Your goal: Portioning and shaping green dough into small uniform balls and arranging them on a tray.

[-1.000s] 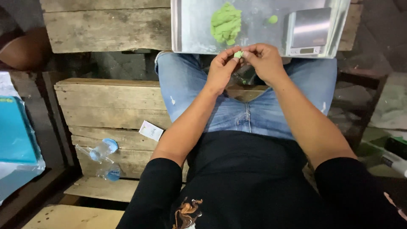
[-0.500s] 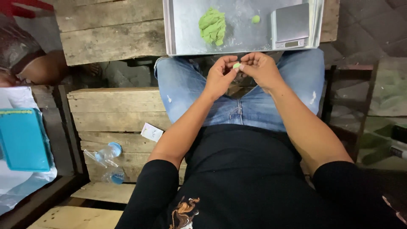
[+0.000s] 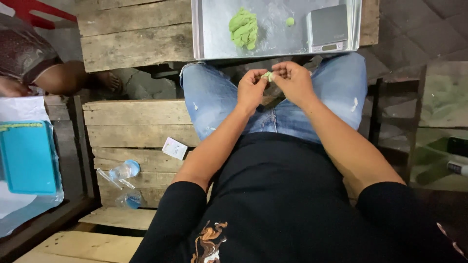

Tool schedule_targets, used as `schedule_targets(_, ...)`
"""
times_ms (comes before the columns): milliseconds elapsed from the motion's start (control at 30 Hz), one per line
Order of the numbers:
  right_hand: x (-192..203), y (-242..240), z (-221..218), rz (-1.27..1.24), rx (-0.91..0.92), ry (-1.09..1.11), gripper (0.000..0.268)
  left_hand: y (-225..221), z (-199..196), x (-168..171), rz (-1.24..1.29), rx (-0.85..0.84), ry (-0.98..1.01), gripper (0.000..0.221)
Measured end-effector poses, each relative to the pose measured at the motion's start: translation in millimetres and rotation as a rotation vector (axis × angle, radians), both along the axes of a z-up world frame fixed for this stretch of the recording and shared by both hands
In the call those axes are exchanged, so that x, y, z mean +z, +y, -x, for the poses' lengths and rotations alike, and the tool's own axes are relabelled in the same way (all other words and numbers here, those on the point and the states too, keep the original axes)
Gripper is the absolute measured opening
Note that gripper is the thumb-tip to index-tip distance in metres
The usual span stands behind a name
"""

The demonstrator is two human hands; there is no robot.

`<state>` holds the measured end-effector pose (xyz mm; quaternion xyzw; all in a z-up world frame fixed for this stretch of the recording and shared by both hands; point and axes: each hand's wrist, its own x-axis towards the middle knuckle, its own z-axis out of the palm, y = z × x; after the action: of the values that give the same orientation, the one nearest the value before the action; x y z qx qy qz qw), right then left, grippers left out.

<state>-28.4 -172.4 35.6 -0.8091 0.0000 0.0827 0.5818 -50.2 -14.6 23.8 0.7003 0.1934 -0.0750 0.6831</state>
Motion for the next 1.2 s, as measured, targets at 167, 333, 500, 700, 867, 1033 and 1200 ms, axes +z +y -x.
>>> schedule_targets(167, -14.1, -4.5, -0.3, -0.145, 0.029, 0.143, 0.021, 2.2, -6.8, -12.9, 0.031, -0.061, 0.045, 0.022)
schedule_targets(333, -23.5, -7.9, -4.5, -0.122, 0.020, 0.193, 0.018, 3.7, -6.3, -16.0, 0.068, -0.172, 0.013, 0.031)
schedule_targets(500, -24.3, -3.6, -0.3, -0.230, -0.012, 0.313, 0.019, 6.1, -6.3, -12.6, -0.173, -0.291, -0.060, 0.028)
schedule_targets(700, -45.1, -8.3, -7.8, -0.136, 0.015, 0.224, 0.009, 4.6, -7.6, -23.1, -0.240, -0.219, -0.065, 0.019)
schedule_targets(867, -21.0, -5.7, -2.5, -0.164, 0.080, 0.146, 0.015, 13.2, -11.3, -46.4, -0.008, -0.109, 0.012, 0.024)
schedule_targets(1033, -9.6, -2.9, 0.5, 0.123, 0.191, -0.118, 0.017, 11.3, -14.9, -66.4, 0.286, -0.090, 0.137, 0.026)
schedule_targets(1200, -25.8, -3.6, 0.8, 0.198, 0.162, -0.218, 0.009, 12.0, -10.8, -36.8, 0.400, -0.125, 0.094, 0.035)
